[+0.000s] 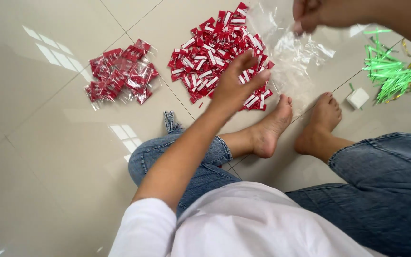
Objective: The person is sitting on the floor and manually filling small plastic bags with individual red and white packets.
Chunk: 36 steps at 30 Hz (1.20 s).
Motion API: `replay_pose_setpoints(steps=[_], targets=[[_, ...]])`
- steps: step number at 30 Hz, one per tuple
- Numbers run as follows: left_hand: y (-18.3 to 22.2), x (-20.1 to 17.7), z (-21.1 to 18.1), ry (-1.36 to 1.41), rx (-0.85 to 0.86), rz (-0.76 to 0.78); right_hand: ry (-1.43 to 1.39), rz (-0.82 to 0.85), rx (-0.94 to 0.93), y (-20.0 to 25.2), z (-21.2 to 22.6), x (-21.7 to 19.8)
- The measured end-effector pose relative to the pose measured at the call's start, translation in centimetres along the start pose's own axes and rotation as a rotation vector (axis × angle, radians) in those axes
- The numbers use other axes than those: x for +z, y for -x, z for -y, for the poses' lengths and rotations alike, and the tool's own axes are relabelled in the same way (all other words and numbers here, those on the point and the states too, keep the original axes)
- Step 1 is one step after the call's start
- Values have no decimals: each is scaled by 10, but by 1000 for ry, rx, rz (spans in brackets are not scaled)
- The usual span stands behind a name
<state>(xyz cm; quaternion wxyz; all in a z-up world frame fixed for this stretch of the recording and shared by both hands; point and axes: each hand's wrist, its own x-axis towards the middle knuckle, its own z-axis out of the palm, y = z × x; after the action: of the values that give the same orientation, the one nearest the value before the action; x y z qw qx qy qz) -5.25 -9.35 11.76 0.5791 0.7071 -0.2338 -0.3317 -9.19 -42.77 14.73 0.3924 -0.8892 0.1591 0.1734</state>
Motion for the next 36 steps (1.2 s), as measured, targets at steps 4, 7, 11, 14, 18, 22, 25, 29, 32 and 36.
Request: replay_pose_setpoints(steps=[4, 7, 11, 14, 18, 22, 25, 29, 32, 36], targets=[[20, 43, -29, 456, 238, 63, 182, -11, 312, 132, 147, 29], [43, 44, -42, 342, 160, 60, 363, -69, 286, 165, 137, 47], [68, 31, -43, 227, 60, -17, 386, -354, -274, 185, 102, 71], [81, 27, -40, 81, 41, -58, 478, -536, -627, 187, 104, 78], [92, 30, -37, -121, 217, -138, 720, -536, -754, 181, 104, 89], [99, 34, -32, -189, 204, -144, 713, -459, -686, 180, 98, 101], [101, 35, -28, -268, 153, -123, 699, -455, -736, 180, 93, 104], [101, 34, -34, -188, 84, -45, 933, -522, -863, 184, 101, 100], [100, 32, -35, -188, -19, 14, 794, -433, -760, 181, 92, 107], [100, 32, -19, -31, 159, -34, 421, -193, -490, 175, 72, 113]])
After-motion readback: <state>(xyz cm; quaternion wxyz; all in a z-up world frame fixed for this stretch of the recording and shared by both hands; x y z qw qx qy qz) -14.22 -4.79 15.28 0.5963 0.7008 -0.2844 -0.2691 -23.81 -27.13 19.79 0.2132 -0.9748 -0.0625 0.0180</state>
